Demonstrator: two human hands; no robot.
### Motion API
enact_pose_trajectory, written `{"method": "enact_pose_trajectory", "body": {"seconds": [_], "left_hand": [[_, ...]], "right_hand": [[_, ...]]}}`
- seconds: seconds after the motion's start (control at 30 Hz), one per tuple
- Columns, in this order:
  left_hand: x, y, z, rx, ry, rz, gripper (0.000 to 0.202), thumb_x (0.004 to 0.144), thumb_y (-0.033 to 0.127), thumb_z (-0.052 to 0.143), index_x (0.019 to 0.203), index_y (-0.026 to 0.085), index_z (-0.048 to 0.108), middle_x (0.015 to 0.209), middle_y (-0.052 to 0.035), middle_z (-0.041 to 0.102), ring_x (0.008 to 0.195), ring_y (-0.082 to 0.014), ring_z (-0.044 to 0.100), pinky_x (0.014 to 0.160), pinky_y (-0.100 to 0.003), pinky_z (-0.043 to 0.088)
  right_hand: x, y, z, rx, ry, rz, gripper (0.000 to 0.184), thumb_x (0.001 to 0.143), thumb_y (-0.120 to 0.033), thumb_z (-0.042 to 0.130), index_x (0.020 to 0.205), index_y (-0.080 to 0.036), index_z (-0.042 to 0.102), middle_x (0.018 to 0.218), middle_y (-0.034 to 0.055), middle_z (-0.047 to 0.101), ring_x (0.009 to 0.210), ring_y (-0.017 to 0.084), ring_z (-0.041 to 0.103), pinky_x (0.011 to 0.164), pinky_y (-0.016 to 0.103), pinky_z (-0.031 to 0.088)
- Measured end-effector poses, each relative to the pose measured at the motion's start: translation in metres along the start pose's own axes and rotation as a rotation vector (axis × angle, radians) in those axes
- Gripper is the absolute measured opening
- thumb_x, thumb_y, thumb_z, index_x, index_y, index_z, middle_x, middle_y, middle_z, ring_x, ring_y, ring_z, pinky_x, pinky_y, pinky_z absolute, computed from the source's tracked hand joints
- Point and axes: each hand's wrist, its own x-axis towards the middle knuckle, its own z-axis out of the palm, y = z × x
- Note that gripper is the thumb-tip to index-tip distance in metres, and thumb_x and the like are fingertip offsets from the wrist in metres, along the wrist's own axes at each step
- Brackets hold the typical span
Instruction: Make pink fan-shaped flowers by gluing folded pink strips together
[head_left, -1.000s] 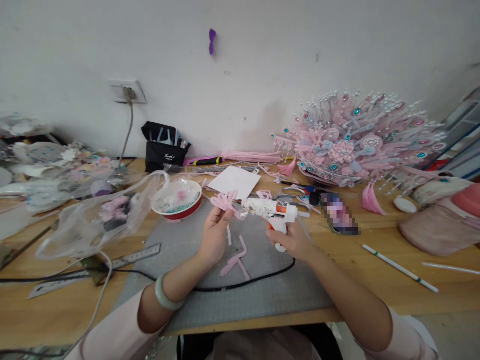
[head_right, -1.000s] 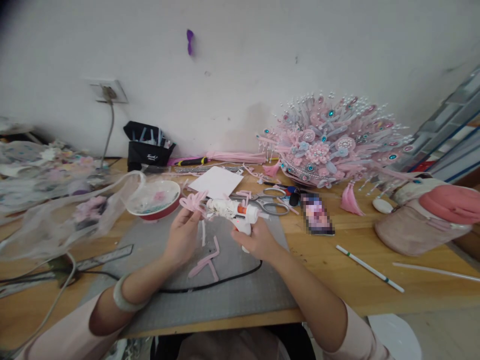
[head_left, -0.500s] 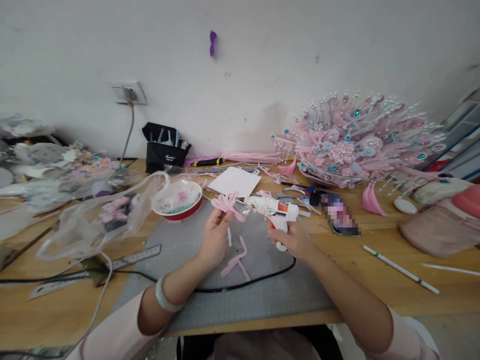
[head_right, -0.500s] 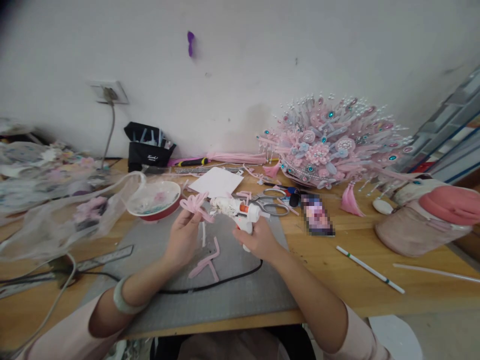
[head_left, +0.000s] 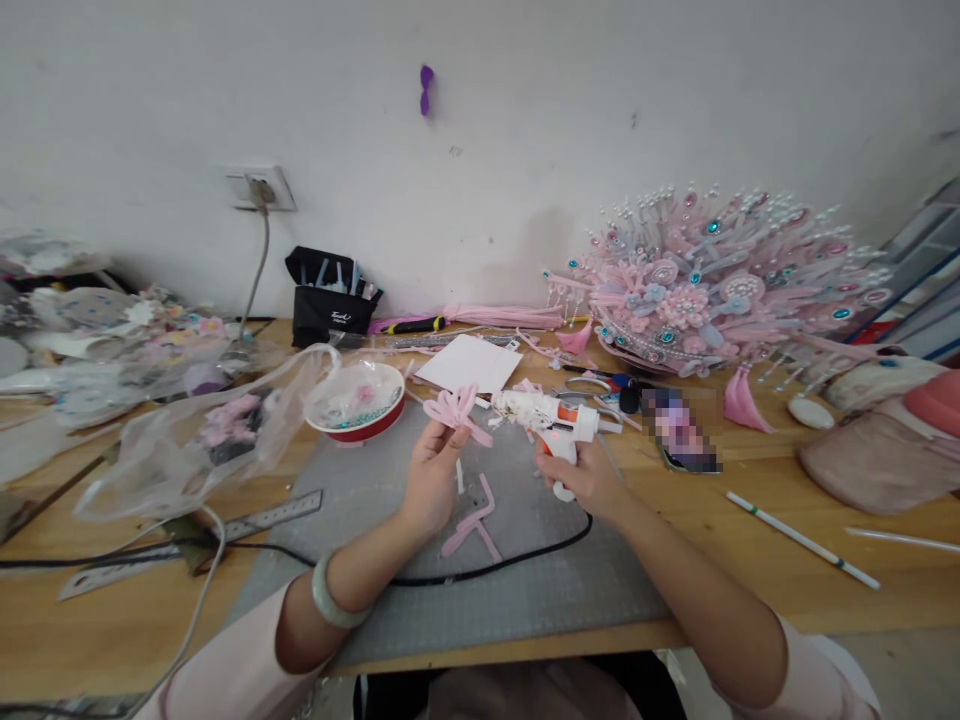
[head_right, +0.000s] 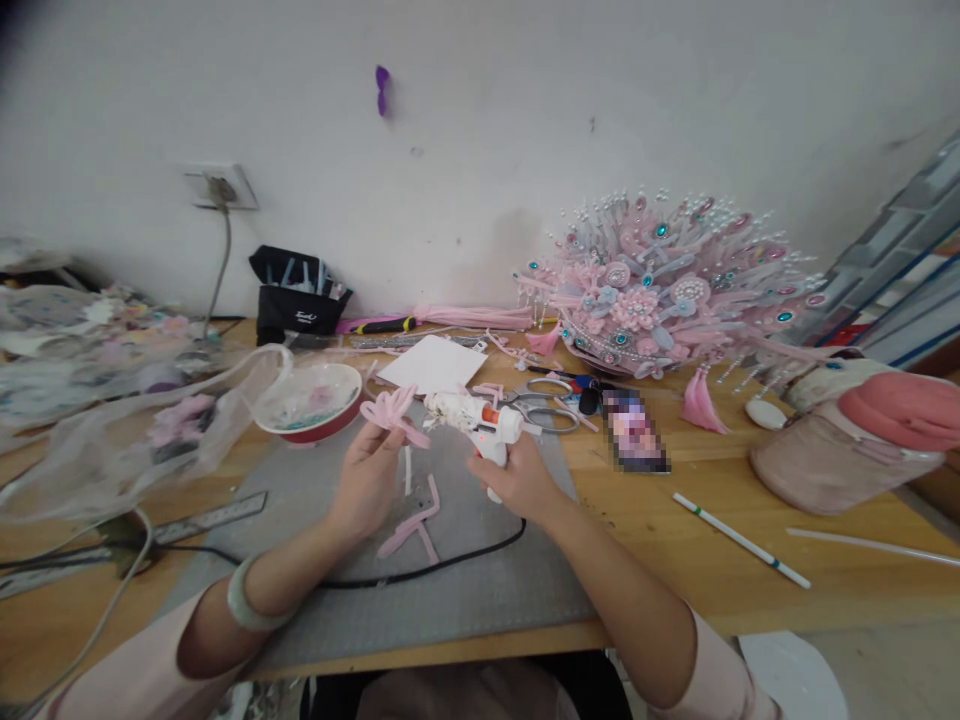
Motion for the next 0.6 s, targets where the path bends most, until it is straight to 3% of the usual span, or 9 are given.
{"method": "enact_pose_trajectory", "body": {"seconds": [0.6], "left_hand": [[0.0015,-0.0003,0.0001,0.02,0.01,0.031,0.023,0.072,0.029,0.061,0.093,0.02,0.062,0.099,-0.0023,0.064,0.093,-0.0161,0.055,0.085,-0.027,0.037]], "right_hand": [[-0.003,0.0009,0.0006,-0.043,-0.052,-0.064,0.017,0.068,-0.03,0.049,0.057,-0.019,0.043,0.046,-0.004,0.044,0.045,0.01,0.041,0.046,0.023,0.035]]}}
